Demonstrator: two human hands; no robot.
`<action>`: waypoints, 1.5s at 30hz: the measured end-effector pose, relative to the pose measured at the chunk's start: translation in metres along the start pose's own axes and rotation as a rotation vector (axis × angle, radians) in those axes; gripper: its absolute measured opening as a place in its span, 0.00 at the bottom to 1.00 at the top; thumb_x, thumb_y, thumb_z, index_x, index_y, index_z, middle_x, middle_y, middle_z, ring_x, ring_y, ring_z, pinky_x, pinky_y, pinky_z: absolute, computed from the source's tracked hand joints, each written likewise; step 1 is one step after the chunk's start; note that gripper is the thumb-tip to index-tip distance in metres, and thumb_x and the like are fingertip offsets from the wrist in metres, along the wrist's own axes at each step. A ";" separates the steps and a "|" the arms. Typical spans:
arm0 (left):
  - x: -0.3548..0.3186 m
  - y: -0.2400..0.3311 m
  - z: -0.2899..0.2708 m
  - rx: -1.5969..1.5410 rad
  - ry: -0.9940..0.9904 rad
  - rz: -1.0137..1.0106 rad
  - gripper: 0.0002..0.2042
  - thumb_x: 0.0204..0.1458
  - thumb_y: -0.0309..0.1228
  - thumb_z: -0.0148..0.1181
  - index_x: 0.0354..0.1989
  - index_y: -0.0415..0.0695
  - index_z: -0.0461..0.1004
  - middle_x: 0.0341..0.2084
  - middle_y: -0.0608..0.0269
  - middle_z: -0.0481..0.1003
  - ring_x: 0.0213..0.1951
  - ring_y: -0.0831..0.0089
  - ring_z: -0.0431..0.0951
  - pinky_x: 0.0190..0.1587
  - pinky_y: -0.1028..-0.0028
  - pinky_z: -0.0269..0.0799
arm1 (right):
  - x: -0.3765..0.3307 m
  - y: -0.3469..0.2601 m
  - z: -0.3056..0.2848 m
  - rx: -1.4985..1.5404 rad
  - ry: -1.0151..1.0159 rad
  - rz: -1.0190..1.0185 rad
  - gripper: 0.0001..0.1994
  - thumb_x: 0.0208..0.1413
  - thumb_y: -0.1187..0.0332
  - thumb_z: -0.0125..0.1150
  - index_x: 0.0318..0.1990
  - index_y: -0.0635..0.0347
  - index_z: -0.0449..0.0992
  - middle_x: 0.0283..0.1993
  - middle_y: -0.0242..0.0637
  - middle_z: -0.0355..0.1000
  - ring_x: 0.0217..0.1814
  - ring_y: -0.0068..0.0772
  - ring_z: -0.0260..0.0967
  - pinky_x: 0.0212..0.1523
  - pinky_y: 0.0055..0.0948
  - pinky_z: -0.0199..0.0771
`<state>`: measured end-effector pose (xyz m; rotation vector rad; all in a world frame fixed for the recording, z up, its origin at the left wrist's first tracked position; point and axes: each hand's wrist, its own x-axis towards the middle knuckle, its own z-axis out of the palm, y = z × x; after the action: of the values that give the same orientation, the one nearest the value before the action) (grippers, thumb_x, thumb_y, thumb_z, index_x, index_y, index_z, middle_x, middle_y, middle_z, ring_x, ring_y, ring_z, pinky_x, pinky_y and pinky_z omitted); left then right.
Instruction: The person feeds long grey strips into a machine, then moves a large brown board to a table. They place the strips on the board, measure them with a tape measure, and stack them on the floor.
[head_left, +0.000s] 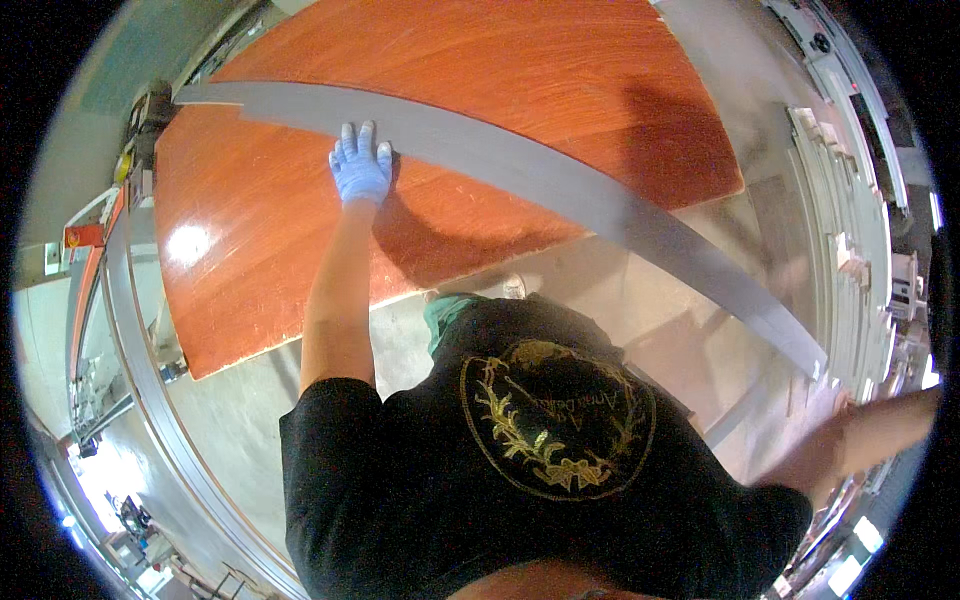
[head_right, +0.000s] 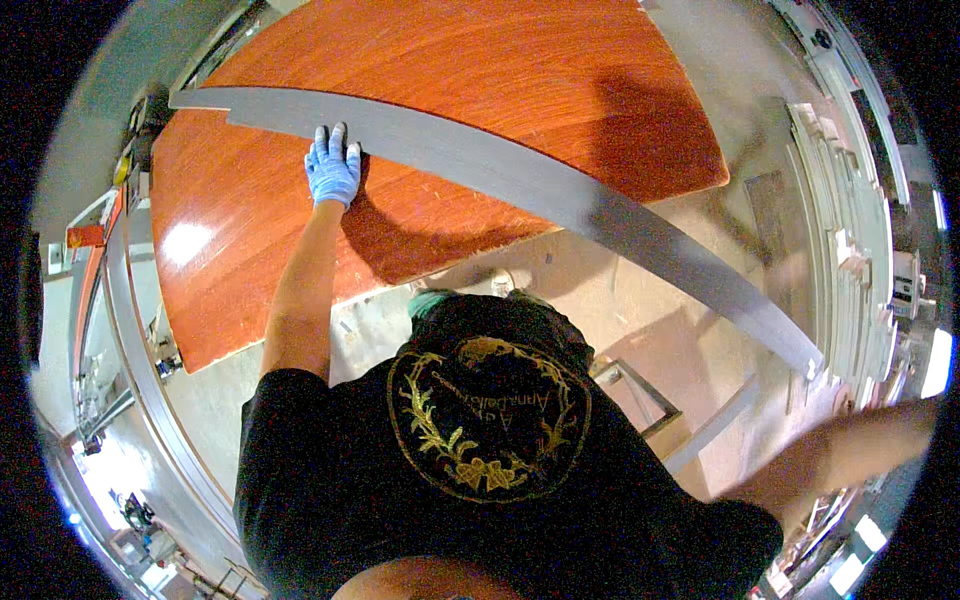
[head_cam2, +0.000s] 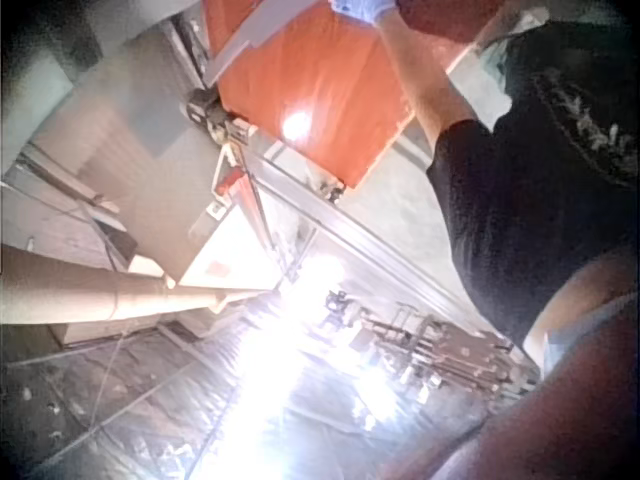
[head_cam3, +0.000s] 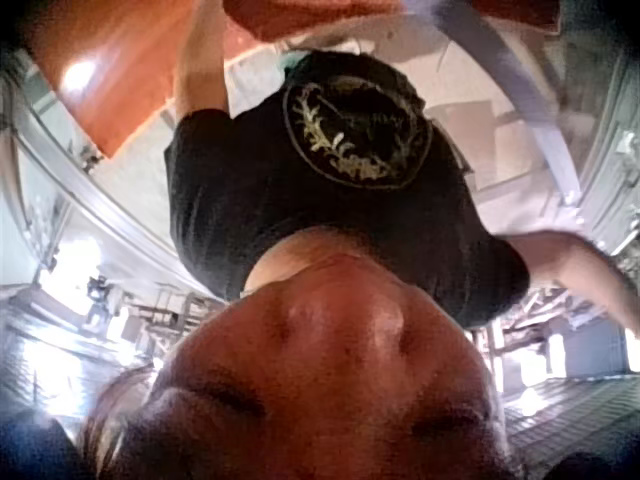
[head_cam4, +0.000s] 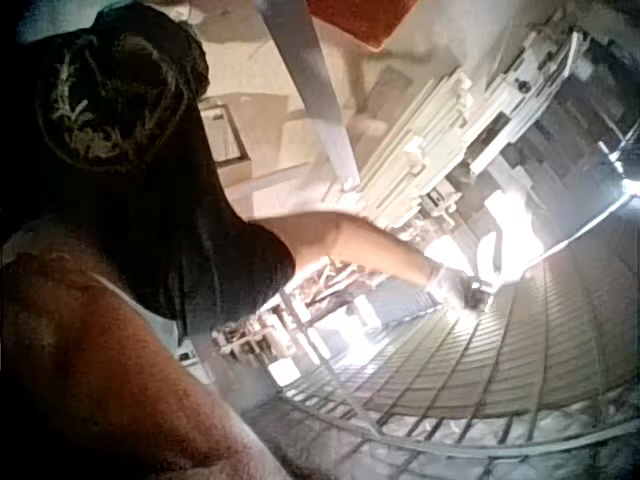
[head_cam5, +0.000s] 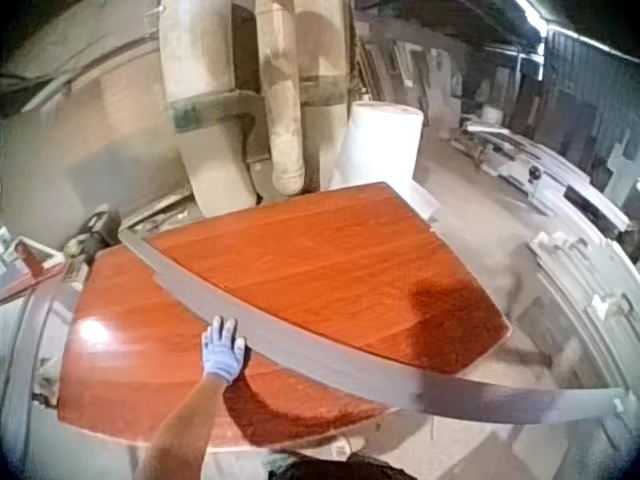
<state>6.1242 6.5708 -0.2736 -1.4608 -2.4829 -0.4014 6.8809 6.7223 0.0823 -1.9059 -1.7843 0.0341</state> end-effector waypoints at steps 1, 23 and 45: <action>0.002 -0.001 -0.001 0.011 -0.012 -0.006 0.26 0.54 0.49 0.44 0.62 0.58 0.57 0.63 0.50 0.53 0.63 0.52 0.51 0.64 0.55 0.44 | 0.002 0.015 -0.007 -0.246 -0.006 0.012 0.21 0.51 0.56 0.53 0.50 0.53 0.60 0.47 0.42 0.62 0.45 0.36 0.64 0.44 0.40 0.65; -0.306 -0.056 -0.174 -0.224 0.395 -0.853 0.28 0.47 0.37 0.59 0.58 0.46 0.62 0.58 0.47 0.59 0.58 0.52 0.62 0.59 0.62 0.59 | -0.172 -0.311 0.371 1.027 -0.870 -0.552 0.09 0.57 0.65 0.52 0.40 0.58 0.71 0.35 0.35 0.72 0.37 0.30 0.69 0.32 0.27 0.68; -0.647 -0.339 -0.246 -1.952 2.355 -1.074 0.54 0.36 0.72 0.50 0.68 0.62 0.33 0.68 0.57 0.37 0.67 0.52 0.43 0.61 0.45 0.48 | -0.892 -0.901 0.268 0.653 -0.247 -2.442 0.24 0.52 0.51 0.51 0.56 0.47 0.66 0.57 0.46 0.63 0.58 0.48 0.60 0.58 0.45 0.56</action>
<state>6.1487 5.8008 -0.2988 0.9061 0.1198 -2.4419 5.8360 5.9755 -0.0936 1.2919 -2.4122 -0.0269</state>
